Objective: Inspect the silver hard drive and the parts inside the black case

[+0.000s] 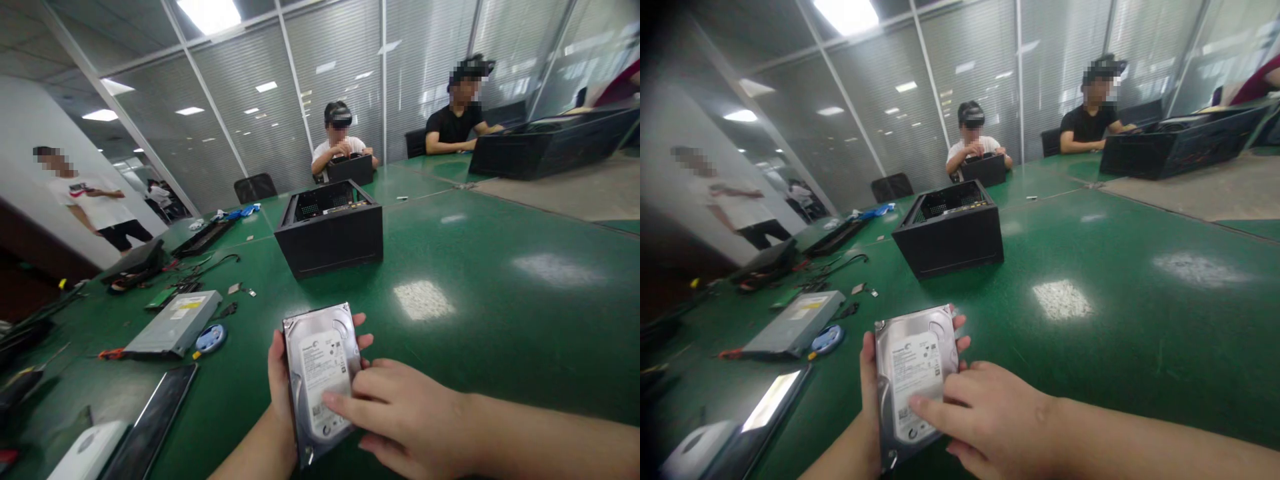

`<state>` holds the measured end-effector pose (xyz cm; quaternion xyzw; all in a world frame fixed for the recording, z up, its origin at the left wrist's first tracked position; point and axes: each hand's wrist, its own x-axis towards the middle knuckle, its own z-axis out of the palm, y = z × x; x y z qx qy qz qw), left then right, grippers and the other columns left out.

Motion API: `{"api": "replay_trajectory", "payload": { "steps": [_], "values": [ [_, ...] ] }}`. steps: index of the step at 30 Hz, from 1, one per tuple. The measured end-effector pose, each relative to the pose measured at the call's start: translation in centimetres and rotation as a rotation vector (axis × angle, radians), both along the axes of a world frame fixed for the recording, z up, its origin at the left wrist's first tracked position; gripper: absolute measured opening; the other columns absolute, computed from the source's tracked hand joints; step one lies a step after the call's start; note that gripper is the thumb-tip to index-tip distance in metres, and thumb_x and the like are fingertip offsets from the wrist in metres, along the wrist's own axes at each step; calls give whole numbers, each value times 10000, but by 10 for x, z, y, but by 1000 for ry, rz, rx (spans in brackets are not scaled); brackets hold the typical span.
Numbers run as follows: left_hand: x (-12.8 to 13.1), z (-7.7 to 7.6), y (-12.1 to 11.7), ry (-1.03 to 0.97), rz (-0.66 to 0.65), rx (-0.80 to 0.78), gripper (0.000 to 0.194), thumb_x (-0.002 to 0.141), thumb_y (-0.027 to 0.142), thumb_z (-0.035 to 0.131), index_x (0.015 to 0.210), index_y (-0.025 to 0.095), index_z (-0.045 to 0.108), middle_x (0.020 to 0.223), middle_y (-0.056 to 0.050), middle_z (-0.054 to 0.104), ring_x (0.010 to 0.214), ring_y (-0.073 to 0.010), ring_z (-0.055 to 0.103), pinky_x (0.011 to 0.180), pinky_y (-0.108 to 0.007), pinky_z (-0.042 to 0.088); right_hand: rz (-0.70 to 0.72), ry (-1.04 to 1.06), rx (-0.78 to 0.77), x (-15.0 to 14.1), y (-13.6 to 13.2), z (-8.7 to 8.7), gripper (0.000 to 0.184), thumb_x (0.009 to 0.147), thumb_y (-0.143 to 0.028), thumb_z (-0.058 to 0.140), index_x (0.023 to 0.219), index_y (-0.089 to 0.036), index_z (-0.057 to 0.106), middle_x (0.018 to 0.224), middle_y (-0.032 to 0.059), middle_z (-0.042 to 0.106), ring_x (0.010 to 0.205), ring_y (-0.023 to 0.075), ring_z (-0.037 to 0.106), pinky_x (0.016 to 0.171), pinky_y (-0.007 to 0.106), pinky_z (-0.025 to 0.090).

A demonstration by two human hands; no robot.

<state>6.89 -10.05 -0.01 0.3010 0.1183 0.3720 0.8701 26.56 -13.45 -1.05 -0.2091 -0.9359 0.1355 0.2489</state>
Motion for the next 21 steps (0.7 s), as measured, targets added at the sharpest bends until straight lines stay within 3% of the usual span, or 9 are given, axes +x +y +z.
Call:
{"api": "replay_trajectory", "payload": {
  "steps": [5,14,21],
  "values": [
    [2,2,3,-58,52,-30,1026,769,846,238,1479,115,360,1524,-174,387,1324,-349,447,1080,-482,358,-29,16,151,2,3,-3,498,906,-226,530,1392,-164,443,978,88,616,824,207,557,787,387,464],
    [4,10,0,-52,53,-126,1053,756,851,284,1508,113,288,1526,-197,374,1370,-388,381,1110,-525,300,-22,158,311,2,3,-10,436,891,-185,566,1322,-133,518,893,57,615,782,164,522,798,354,427],
    [3,11,1,-51,-14,-108,1020,775,843,250,1453,97,403,1423,-201,509,1318,-360,459,1109,-522,307,-71,215,326,5,5,-12,442,852,-196,621,1287,-150,562,897,61,602,782,168,526,755,370,411]
  ]
}}
